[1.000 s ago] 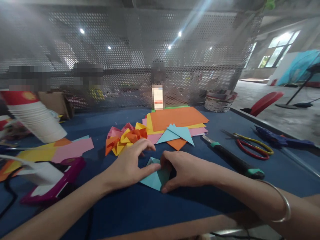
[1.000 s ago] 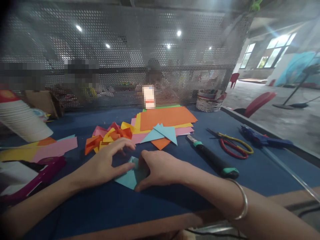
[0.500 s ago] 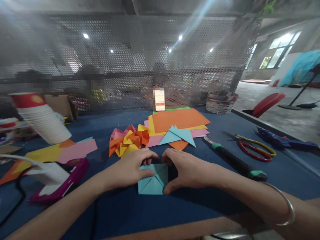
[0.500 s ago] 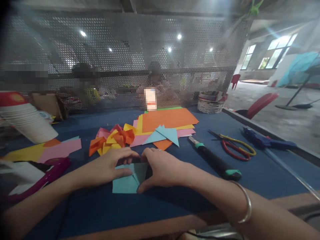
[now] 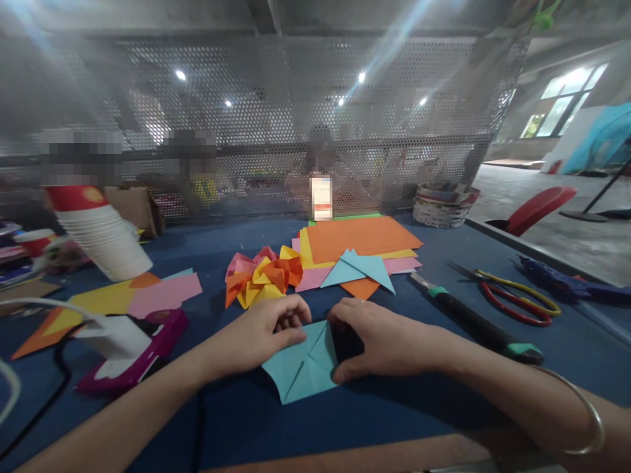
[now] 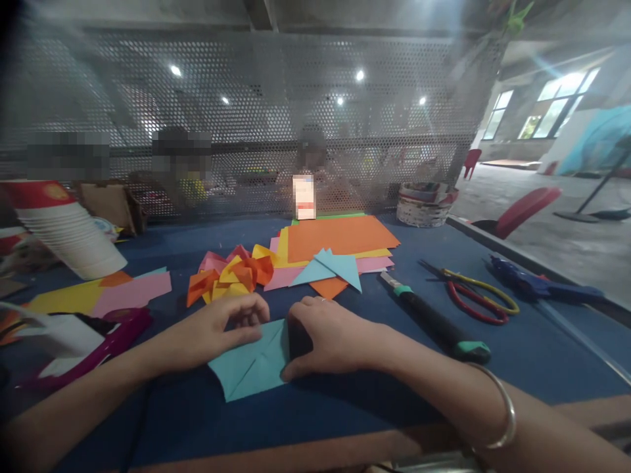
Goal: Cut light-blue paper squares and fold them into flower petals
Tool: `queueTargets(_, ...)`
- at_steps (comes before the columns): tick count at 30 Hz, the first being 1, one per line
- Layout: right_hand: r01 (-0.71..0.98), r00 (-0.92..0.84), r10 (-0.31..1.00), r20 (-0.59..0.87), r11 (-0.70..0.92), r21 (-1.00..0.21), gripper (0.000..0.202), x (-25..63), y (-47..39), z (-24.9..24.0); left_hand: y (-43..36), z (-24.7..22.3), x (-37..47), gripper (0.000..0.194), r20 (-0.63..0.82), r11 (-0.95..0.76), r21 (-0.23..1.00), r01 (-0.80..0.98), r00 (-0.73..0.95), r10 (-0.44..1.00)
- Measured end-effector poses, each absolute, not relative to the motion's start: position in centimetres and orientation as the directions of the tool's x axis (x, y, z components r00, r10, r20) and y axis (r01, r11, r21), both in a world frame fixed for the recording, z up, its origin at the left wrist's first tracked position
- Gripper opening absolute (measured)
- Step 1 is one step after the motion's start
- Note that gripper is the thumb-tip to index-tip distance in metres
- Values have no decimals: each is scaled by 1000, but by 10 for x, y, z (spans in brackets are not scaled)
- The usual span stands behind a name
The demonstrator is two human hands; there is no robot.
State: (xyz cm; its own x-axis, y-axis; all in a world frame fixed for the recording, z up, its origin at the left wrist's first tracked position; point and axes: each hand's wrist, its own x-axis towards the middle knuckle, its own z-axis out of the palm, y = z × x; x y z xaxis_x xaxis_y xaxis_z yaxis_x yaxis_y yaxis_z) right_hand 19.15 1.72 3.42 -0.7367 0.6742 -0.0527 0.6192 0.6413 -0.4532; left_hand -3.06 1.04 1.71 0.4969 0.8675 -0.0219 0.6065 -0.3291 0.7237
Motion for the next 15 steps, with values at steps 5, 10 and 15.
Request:
queueTargets(5,583,-747,664,-22,640,-501,30,189,14,32,9,18,-31,14,108,-304,819,487,389,915)
queueTargets(10,468,-707,707,11,479,-743,22,185,12,25,7,19,-29,16,202,-337,820,462,317,927)
queueTargets(15,430,-672,741,-2,388,-815,18,183,14,18,6,19,-28,17,205,-317,845,431,286,936)
